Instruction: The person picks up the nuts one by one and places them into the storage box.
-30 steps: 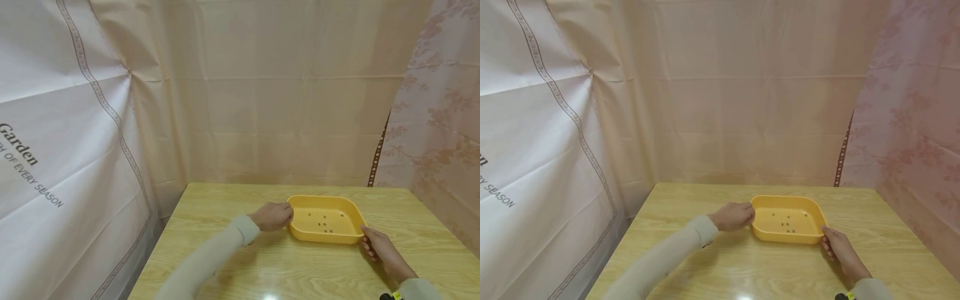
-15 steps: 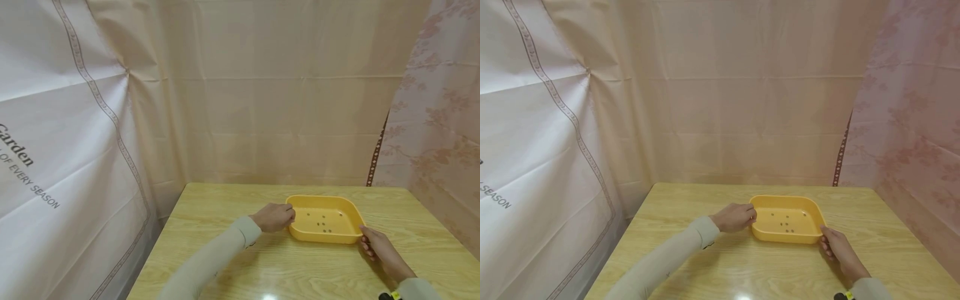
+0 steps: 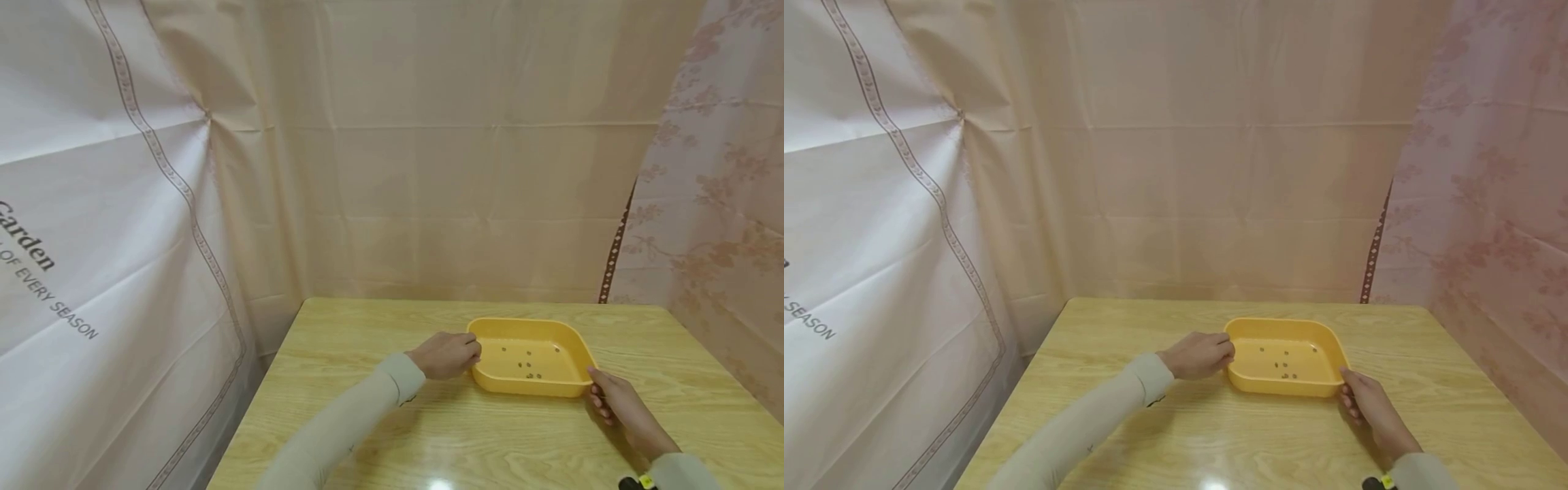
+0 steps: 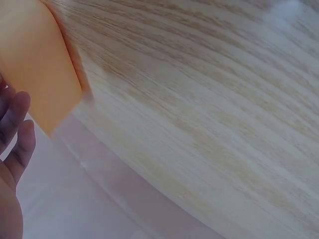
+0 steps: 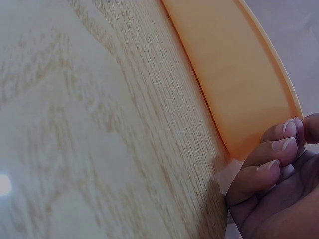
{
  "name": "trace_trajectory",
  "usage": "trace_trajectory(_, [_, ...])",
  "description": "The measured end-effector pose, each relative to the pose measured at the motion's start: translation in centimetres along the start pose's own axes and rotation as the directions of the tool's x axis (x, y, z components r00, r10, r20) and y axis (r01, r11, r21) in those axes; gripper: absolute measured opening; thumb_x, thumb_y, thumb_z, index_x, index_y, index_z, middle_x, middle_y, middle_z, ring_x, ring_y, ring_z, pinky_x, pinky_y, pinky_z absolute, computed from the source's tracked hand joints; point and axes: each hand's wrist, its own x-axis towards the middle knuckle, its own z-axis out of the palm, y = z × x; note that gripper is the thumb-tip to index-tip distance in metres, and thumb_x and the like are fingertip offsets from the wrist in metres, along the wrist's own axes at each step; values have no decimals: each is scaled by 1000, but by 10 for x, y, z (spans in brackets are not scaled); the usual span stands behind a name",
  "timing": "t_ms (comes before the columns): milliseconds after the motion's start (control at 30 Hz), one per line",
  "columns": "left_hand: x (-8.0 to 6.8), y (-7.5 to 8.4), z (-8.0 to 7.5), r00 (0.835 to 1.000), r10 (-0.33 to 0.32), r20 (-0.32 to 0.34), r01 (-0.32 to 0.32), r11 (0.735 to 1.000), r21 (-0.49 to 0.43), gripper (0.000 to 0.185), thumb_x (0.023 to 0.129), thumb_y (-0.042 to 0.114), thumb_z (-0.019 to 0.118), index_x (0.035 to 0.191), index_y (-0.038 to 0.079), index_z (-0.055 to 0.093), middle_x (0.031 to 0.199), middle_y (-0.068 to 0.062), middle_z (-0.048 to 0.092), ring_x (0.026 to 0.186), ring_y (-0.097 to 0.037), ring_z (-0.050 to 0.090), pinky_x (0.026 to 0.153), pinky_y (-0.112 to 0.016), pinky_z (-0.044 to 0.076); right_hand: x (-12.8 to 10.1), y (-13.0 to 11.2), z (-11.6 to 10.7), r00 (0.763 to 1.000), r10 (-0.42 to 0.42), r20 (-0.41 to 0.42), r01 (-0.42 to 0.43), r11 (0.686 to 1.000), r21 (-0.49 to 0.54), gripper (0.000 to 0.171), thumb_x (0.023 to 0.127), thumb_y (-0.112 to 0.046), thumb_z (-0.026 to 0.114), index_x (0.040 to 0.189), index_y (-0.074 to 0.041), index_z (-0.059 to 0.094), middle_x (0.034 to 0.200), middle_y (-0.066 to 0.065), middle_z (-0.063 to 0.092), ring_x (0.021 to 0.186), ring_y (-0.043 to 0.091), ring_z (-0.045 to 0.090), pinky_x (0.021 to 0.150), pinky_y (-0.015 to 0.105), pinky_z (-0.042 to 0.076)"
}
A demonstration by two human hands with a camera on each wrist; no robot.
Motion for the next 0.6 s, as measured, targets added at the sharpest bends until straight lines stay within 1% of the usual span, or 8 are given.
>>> trace_trajectory(167, [-8,-4,2,1000,-22,8,23,999,-44,17,109,25,52,113,17,66,102,7,62,81,-1,55,67,-12,44,-1,-3,-1,1000,-6,-10,6,1000,2,52,109,-57,36,85,-13,48,71,-4,48,58,9,43,52,26,41])
trace_trajectory(267, [-16,-9,2,999,-43,-2,43,998,-56,15,108,25,55,115,17,65,103,7,63,79,-1,56,65,-12,45,-1,-4,-3,1000,3,-27,-3,1000,-2,52,108,-58,38,84,-13,50,70,-4,48,57,9,43,52,26,41])
trace_trajectory(333, [-24,-13,0,997,-71,5,72,995,-63,17,108,27,56,117,17,65,104,5,63,80,-3,57,66,-14,46,-1,-4,-6,999,4,-41,-5,1000,-15,53,107,-59,41,83,-13,52,70,-4,48,57,9,43,52,26,42])
trace_trajectory(433, [-39,-21,-2,993,-119,25,120,991,-58,22,108,30,55,121,15,65,109,3,63,82,-5,58,71,-18,50,-3,-6,-11,998,-10,-60,6,998,-61,55,104,-62,43,82,-13,52,70,-4,47,58,10,43,54,27,43])
trace_trajectory(500, [-52,-27,-3,987,-156,41,157,987,-42,26,108,33,56,123,15,64,111,2,63,84,-7,59,76,-21,52,-5,-10,-15,997,-34,-65,27,994,-103,58,104,-64,41,84,-11,52,70,-2,47,58,11,43,54,29,43])
trace_trajectory(600, [-76,-36,-6,978,-204,50,204,979,8,32,106,37,58,127,13,63,118,-1,63,95,-13,62,85,-29,54,-10,-18,-21,992,-90,-87,71,976,-204,63,104,-66,36,85,-8,51,70,0,47,58,14,43,54,31,44])
